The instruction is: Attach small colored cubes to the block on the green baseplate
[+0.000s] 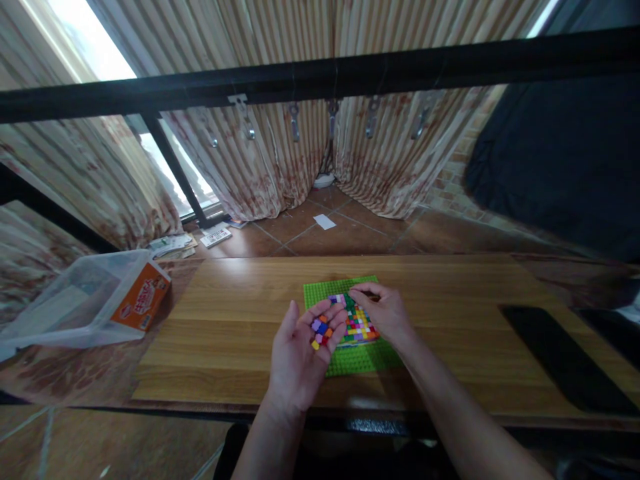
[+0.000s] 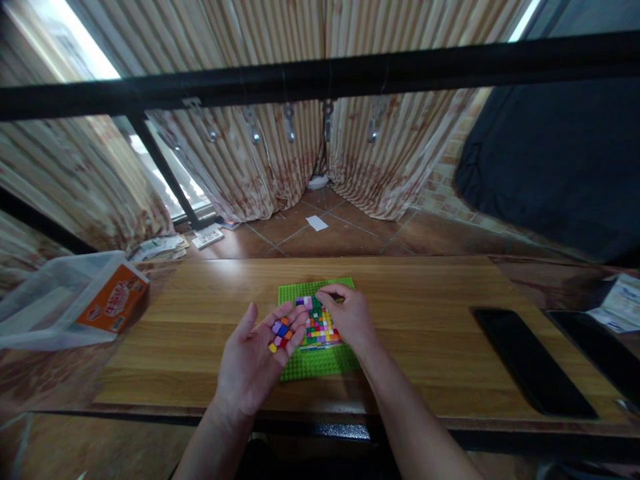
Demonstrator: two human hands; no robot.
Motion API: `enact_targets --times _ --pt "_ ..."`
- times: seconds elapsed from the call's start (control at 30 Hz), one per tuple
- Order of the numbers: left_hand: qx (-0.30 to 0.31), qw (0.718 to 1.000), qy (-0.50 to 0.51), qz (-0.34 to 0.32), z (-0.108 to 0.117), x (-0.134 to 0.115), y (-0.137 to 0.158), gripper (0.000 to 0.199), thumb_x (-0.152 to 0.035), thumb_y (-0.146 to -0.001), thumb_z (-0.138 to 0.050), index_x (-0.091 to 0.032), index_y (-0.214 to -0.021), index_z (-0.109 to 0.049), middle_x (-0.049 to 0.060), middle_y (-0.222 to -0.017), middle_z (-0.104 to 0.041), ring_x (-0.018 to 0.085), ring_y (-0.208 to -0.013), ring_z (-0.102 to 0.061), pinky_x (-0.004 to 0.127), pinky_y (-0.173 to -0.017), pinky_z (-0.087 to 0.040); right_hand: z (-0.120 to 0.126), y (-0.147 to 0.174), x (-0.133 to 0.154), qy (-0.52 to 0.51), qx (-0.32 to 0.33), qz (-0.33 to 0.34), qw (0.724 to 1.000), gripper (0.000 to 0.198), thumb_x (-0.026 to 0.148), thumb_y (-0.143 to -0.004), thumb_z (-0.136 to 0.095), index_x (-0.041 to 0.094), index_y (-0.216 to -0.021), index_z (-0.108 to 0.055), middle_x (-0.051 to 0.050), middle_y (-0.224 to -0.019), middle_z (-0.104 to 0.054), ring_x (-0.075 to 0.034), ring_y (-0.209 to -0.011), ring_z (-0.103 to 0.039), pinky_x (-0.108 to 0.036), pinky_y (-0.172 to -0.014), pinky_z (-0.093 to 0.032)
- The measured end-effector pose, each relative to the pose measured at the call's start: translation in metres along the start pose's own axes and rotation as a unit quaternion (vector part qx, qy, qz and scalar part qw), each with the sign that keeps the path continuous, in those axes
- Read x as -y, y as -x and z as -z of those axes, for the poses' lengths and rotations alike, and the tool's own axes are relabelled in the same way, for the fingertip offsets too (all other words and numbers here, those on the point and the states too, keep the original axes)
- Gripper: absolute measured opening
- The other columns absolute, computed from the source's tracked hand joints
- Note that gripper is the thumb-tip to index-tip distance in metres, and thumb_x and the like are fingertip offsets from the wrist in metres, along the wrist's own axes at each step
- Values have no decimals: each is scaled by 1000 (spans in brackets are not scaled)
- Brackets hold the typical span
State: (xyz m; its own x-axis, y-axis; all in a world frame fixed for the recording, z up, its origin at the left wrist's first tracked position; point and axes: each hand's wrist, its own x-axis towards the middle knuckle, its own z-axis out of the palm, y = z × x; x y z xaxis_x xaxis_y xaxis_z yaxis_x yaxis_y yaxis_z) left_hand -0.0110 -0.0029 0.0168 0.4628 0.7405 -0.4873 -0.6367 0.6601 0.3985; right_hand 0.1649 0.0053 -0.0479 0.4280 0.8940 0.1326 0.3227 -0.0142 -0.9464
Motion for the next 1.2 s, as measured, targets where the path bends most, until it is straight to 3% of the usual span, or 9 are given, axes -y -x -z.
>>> enact_targets --times 0.17,0.23,0.37,0.47,0.6,0.77,0.97,1.07,1.2 --pt "35 999 30 7 0 0 1 49 -46 -91 -44 -4 -104 -63 23 -117 -62 25 -104 -63 34 -91 -51 8 12 26 22 -83 127 988 18 36 -84 -59 22 -86 -70 -5 -90 -69 -19 -88 -63 -35 -82 -47" --pt "43 998 42 5 0 0 2 48 -46 -91 -43 -4 -104 -62 22 -115 -62 24 -102 -63 33 -89 -51 10 22 42 32 -53 176 982 13 31 -85 -59 24 -83 -69 -4 -87 -67 -18 -87 -62 -34 -81 -48" --pt "59 996 62 5 0 -2 2 48 -47 -92 -40 -7 -103 -62 17 -103 -66 20 -89 -65 29 -76 -54 6 42 64 84 94 237 963 8 24 -82 -64 25 -89 -70 -3 -90 -65 -19 -91 -58 -35 -82 -47" --pt "74 994 80 7 1 -3 1 48 -47 -93 -39 -7 -104 -62 16 -98 -65 18 -85 -64 25 -69 -53 0 50 68 150 98 258 949 11 22 -81 -66 25 -92 -70 -4 -94 -64 -21 -95 -55 -39 -85 -45" --pt "66 993 94 -1 1 -1 1 47 -46 -93 -40 -6 -105 -61 15 -100 -65 17 -86 -63 24 -73 -52 -6 52 68 196 81 271 939 8 23 -85 -63 24 -88 -71 -5 -95 -64 -22 -95 -53 -41 -86 -44" --pt "47 997 64 0 -1 0 2 46 -45 -93 -40 -7 -105 -62 14 -92 -66 18 -80 -64 27 -73 -54 -1 47 63 115 71 249 959 7 22 -86 -62 23 -88 -69 -3 -93 -66 -19 -94 -57 -38 -85 -46" --pt "-26 999 8 -42 -1 -1 0 38 -38 -92 -43 -6 -98 -62 19 -101 -66 22 -89 -66 30 -77 -56 21 27 41 -47 -42 89 994 7 28 -77 -68 21 -80 -67 0 -75 -69 -14 -69 -63 -28 -67 -51" --pt "-69 996 -35 -41 3 0 -3 24 -26 -90 -49 -6 -94 -63 14 -89 -67 14 -71 -64 21 -61 -54 29 17 28 -69 -51 51 995 10 29 -70 -71 20 -73 -68 0 -69 -69 -15 -64 -62 -27 -63 -50" --pt "-119 989 -81 -39 6 2 -7 11 -12 -82 -55 -7 -88 -63 6 -74 -64 6 -51 -52 14 -42 -42 30 14 16 -15 -32 29 999 11 31 -71 -69 21 -75 -70 -2 -73 -71 -17 -67 -65 -30 -65 -51"
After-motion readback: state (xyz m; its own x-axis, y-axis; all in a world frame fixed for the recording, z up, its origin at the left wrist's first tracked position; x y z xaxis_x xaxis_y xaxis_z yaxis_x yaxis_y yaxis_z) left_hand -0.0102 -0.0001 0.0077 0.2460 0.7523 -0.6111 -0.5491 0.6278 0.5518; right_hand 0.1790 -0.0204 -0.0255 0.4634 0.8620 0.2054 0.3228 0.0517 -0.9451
